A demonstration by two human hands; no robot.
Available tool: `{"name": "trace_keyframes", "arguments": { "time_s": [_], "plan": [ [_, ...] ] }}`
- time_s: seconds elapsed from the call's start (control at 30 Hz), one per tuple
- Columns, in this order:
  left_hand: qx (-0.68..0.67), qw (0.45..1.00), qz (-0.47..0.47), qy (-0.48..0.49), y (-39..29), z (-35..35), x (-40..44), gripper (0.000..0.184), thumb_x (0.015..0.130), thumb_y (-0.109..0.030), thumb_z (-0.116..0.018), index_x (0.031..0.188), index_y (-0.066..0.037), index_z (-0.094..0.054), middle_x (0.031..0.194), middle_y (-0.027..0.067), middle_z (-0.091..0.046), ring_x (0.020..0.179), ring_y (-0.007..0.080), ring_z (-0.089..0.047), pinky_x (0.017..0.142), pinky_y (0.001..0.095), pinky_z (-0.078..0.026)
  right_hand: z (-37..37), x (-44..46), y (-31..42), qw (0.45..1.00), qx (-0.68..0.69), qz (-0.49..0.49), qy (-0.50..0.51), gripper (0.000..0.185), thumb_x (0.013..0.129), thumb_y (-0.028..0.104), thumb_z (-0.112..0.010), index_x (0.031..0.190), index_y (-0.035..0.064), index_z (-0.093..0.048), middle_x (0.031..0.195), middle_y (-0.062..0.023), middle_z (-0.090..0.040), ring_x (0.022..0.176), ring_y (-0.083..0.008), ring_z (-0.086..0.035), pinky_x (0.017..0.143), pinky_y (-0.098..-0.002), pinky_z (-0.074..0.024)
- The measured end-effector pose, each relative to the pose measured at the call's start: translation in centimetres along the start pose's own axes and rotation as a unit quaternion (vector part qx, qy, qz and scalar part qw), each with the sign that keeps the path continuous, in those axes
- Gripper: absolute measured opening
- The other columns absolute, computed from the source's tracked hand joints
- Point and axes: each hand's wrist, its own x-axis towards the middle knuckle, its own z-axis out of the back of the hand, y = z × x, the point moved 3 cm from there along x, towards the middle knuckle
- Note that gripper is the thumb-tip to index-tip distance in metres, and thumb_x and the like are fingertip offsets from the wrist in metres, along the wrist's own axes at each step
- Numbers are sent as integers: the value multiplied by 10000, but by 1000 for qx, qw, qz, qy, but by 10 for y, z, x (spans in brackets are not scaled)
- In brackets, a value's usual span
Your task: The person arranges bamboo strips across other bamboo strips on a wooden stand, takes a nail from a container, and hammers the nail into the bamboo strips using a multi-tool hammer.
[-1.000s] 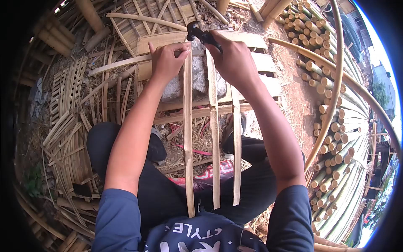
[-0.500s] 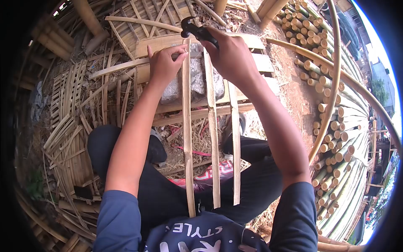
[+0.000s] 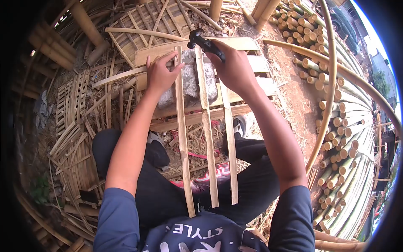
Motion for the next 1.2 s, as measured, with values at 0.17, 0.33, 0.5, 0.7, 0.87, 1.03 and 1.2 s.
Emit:
{"name": "trace_keyframes", "arguments": {
  "time_s": [0.17,0.33,0.5,0.7,0.87,1.03,1.2],
  "plan": [
    [-37,998,44,30,4,1,4,234,918,-316,-677,998,-119,-775,1128,21,-750,1036,238,-689,1174,558,-195,3,-8,-12,999,12,16,-27,392,948,209,-671,1262,-22,-623,913,-240,-712,797,-370,-704,749,-419,-529],
    [-29,998,51,37,2,0,6,196,929,-292,-666,925,-113,-748,1134,14,-748,1039,248,-688,1153,589,-198,2,-11,-20,999,-13,28,-27,460,971,296,-662,1344,33,-605,761,-133,-719,617,-177,-679,650,-346,-537],
    [-20,999,34,35,2,-1,6,157,929,-277,-665,921,-135,-732,1145,2,-743,1040,260,-685,1141,608,-207,-3,-5,-13,999,-3,25,-28,467,971,302,-660,1349,33,-603,749,-126,-712,591,-173,-653,629,-344,-525],
    [-20,998,27,44,1,0,7,135,927,-277,-660,936,-154,-717,1145,-25,-738,1032,261,-681,1134,618,-214,-28,15,-3,998,18,51,-13,449,974,285,-651,1342,32,-606,735,-128,-702,592,-188,-656,616,-350,-521],
    [-32,998,28,46,2,-1,7,135,932,-272,-653,915,-153,-713,1126,-28,-745,992,255,-690,1148,600,-199,-40,25,4,999,36,15,19,391,962,233,-646,1294,29,-616,838,-239,-702,761,-400,-696,702,-451,-518],
    [-31,999,10,36,6,-4,6,146,941,-262,-644,884,-145,-710,1084,-24,-757,933,264,-698,1151,592,-199,-41,23,2,999,31,26,13,383,961,225,-648,1300,49,-620,822,-233,-699,738,-390,-695,685,-444,-516],
    [-25,999,1,35,6,-3,6,158,933,-221,-647,1043,-197,-758,960,62,-761,899,286,-696,1136,603,-238,-37,18,1,999,12,20,22,379,959,209,-654,1292,30,-624,830,-224,-706,721,-384,-695,670,-431,-524]
  ]
}}
